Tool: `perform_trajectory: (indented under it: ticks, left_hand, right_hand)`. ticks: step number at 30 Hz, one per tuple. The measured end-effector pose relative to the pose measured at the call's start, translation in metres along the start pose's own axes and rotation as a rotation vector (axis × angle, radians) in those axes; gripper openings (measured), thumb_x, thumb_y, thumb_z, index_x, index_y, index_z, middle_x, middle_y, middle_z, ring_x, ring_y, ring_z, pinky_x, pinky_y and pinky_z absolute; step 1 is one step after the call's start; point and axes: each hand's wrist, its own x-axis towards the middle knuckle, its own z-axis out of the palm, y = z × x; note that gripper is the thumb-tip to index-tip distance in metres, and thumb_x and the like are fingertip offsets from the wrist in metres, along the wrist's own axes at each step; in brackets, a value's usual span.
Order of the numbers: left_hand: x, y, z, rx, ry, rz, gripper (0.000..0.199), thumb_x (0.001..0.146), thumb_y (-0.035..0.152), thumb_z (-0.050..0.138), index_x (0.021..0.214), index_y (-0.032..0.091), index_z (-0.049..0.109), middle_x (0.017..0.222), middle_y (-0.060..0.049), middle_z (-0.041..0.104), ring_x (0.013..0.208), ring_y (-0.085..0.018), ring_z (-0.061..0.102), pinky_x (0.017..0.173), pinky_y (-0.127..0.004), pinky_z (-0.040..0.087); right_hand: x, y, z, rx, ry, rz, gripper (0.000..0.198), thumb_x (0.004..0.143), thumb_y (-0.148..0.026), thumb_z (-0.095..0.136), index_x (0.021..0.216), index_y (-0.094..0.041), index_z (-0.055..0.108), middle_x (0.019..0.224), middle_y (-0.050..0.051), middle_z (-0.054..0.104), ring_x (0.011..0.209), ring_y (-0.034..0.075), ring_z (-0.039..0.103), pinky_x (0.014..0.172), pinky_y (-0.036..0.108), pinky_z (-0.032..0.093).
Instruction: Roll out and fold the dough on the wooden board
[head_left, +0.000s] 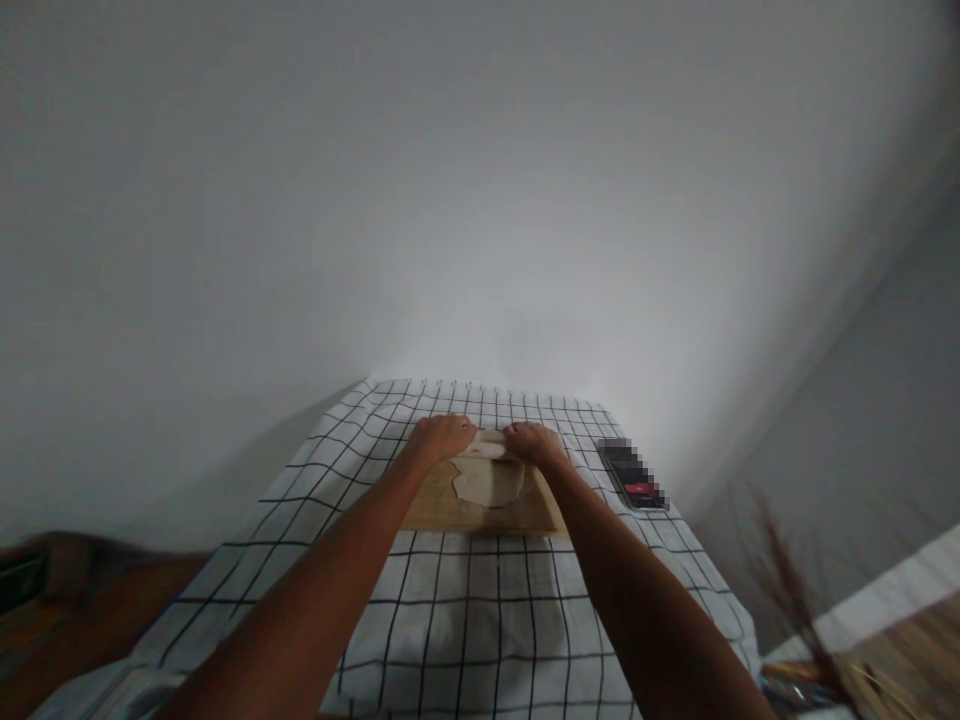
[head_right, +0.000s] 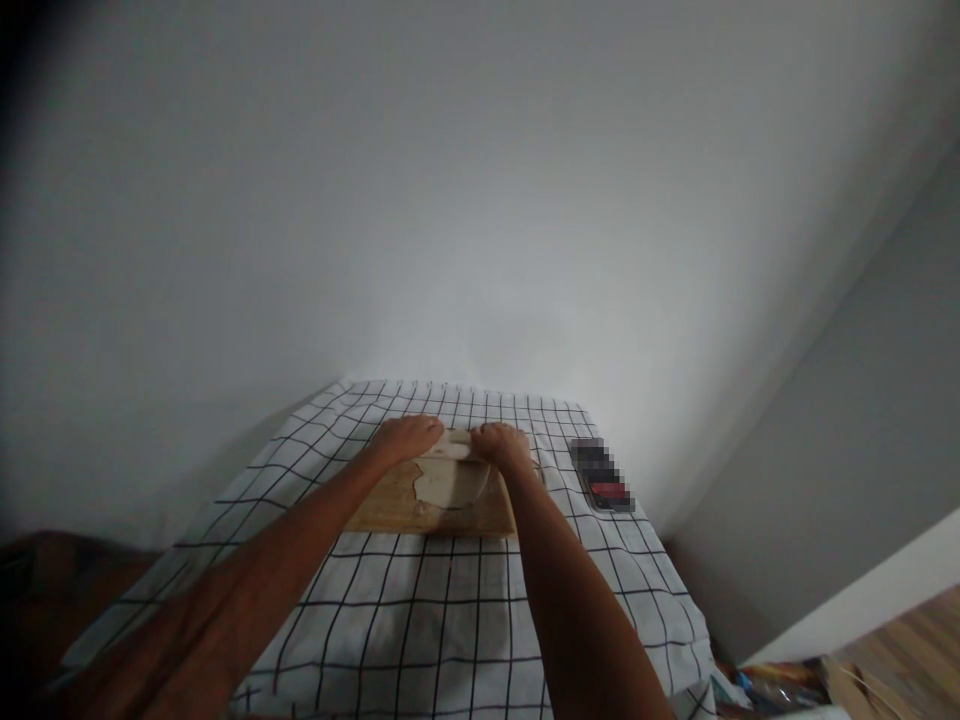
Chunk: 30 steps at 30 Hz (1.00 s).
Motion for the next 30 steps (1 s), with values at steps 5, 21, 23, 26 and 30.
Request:
perform_trajectory:
  ticks: [5, 21, 23, 26, 30]
  left_hand:
    - [-0.009, 0.002, 0.006, 0.005, 0.087, -0.003, 0.046, 0.098, 0.041, 0.031, 0.128, 0.024, 0.062, 0.123, -0.012, 0.071, 0.111, -0.026, 0.065, 0.094, -0.042, 0.046]
    - [-0.059, 0.006, 0.02, 0.021, 0.308, 0.093, 0.041, 0.099, 0.025, 0.035, 0.128, 0.02, 0.063, 0.138, -0.009, 0.063, 0.13, -0.021, 0.055, 0.112, -0.036, 0.036]
    - [-0.065, 0.008, 0.019, 0.039, 0.305, 0.106, 0.039, 0.098, 0.025, 0.036, 0.124, 0.02, 0.065, 0.138, -0.01, 0.063, 0.129, -0.022, 0.056, 0.11, -0.037, 0.038]
    - [-0.07, 0.011, 0.017, 0.044, 0.293, 0.098, 0.038, 0.098, 0.024, 0.037, 0.123, 0.022, 0.065, 0.136, -0.01, 0.064, 0.126, -0.023, 0.058, 0.108, -0.039, 0.041]
    - [-0.076, 0.011, 0.014, 0.023, 0.313, 0.105, 0.039, 0.099, 0.024, 0.037, 0.126, 0.022, 0.064, 0.134, -0.011, 0.065, 0.123, -0.023, 0.059, 0.106, -0.04, 0.042]
  right_hand:
    - [-0.007, -0.004, 0.003, 0.058, 0.064, 0.081, 0.044, 0.103, -0.037, 0.025, 0.124, -0.024, 0.063, 0.124, 0.011, 0.067, 0.115, 0.027, 0.062, 0.092, 0.045, 0.049]
    - [-0.061, -0.026, -0.003, 0.08, 0.196, 0.012, 0.035, 0.101, -0.027, 0.035, 0.117, -0.02, 0.066, 0.132, 0.012, 0.063, 0.127, 0.025, 0.053, 0.103, 0.039, 0.04]
    - [-0.065, -0.028, -0.002, 0.096, 0.203, 0.041, 0.037, 0.102, -0.027, 0.033, 0.116, -0.02, 0.066, 0.131, 0.012, 0.063, 0.128, 0.024, 0.052, 0.102, 0.038, 0.041]
    - [-0.068, -0.03, -0.001, 0.126, 0.221, 0.095, 0.039, 0.103, -0.03, 0.03, 0.114, -0.021, 0.066, 0.129, 0.01, 0.064, 0.124, 0.024, 0.055, 0.099, 0.038, 0.043]
    - [-0.069, -0.031, 0.002, 0.152, 0.247, 0.119, 0.04, 0.104, -0.033, 0.028, 0.116, -0.021, 0.065, 0.127, 0.009, 0.065, 0.12, 0.024, 0.058, 0.096, 0.039, 0.044]
